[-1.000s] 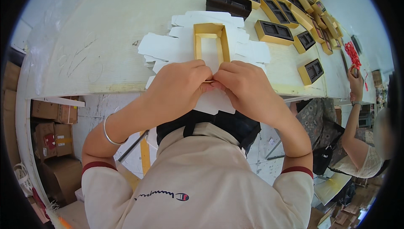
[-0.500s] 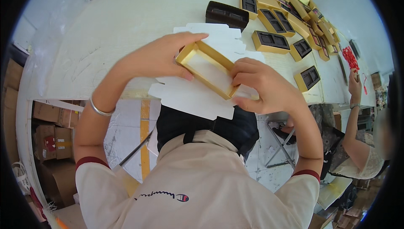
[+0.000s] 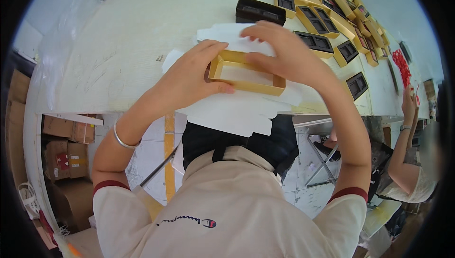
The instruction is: The person folds flat cardboard sheets into small rectangular boxes, inserts black plastic trays into them, and closes the lids. The process is repeated continuously with multiple units on a cluttered worktable.
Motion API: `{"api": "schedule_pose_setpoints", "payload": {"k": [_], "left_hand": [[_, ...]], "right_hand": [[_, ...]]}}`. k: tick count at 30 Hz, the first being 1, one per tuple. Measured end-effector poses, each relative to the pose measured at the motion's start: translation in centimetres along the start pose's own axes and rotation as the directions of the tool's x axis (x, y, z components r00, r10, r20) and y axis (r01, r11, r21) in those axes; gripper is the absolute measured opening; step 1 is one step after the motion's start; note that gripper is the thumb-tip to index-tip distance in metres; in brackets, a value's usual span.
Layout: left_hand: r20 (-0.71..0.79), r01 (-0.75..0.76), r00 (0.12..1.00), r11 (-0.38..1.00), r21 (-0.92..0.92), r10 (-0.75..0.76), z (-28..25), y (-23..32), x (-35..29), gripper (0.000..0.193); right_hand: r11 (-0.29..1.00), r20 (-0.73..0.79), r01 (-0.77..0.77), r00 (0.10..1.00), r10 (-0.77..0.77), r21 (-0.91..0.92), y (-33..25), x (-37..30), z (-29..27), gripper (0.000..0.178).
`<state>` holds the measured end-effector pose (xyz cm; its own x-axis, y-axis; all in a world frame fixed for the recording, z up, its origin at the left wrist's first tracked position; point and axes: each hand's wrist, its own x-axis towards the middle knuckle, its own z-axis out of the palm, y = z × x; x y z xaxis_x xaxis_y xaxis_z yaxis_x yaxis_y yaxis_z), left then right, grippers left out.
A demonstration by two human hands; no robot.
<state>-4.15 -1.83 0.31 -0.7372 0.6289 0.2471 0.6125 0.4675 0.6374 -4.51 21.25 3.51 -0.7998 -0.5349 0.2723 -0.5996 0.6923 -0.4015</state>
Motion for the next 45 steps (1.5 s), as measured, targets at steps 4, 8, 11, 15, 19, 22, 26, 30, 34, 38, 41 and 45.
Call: {"api": "schedule_pose_setpoints", "payload": {"k": [4,8,11,15,19,22,26,30,34,38,41,45], "left_hand": [[0.045,0.1,0.995,0.975,-0.197,-0.093,-0.2,0.5,0.0,0.072],[0.033,0.092,0.996,0.979,-0.181,-0.087,-0.1,0.8,0.2,0.073],[0.063,0.101,0.993,0.991,-0.082,-0.096,-0.3,1.0,0.5,0.067],[0.075,0.099,0.992,0.995,0.016,-0.1,-0.1,1.0,0.4,0.058],[0.017,-0.048,0.999,0.999,0.014,0.048,0.4,0.6,0.3,0.057],[0.002,-0.012,1.0,1.0,0.025,0.012,0.7,0.4,0.3,0.057],[-0.085,0.0,0.996,0.989,0.151,0.013,1.1,0.4,-0.4,0.063],[0.008,0.121,0.992,0.986,0.116,-0.123,0.5,1.2,-0.1,0.071],[-0.035,0.088,0.996,0.995,0.037,-0.087,0.3,1.1,-0.4,0.074],[0.087,0.185,0.981,0.975,-0.125,-0.175,-1.0,0.6,-0.7,0.074],[0.109,0.176,0.981,0.975,-0.135,-0.162,-1.3,0.5,-0.7,0.074],[0.116,0.154,0.984,0.979,-0.138,-0.138,-1.2,0.1,-0.6,0.074]], "right_hand": [[0.986,0.225,-0.166,0.96,0.166,-0.016,-1.8,4.5,1.9,0.024],[0.982,0.256,-0.187,0.951,0.175,0.023,-1.0,5.1,3.0,0.02],[0.962,0.331,-0.274,0.908,0.255,0.012,-1.8,5.7,3.0,0.016],[0.936,0.343,-0.348,0.875,0.342,-0.046,-3.1,6.3,2.9,0.014],[0.95,0.287,-0.306,0.917,0.276,0.064,-1.7,5.3,3.1,0.014],[0.976,0.322,-0.217,0.921,0.217,-0.035,-1.8,5.3,3.0,0.02],[0.979,0.242,-0.114,0.968,0.071,0.167,-0.8,4.6,0.6,0.032],[0.924,-0.192,-0.203,0.97,0.146,-0.323,7.2,4.1,-2.3,0.029],[0.747,0.017,-0.171,0.971,0.237,-0.642,10.3,3.3,-0.8,0.019],[0.779,-0.079,-0.169,0.985,0.152,-0.604,11.2,3.3,-0.1,0.016],[0.814,-0.089,-0.185,0.983,0.163,-0.551,10.6,3.8,-1.0,0.018],[0.812,-0.18,-0.063,0.982,-0.052,-0.58,11.1,3.9,-2.6,0.023]]}}
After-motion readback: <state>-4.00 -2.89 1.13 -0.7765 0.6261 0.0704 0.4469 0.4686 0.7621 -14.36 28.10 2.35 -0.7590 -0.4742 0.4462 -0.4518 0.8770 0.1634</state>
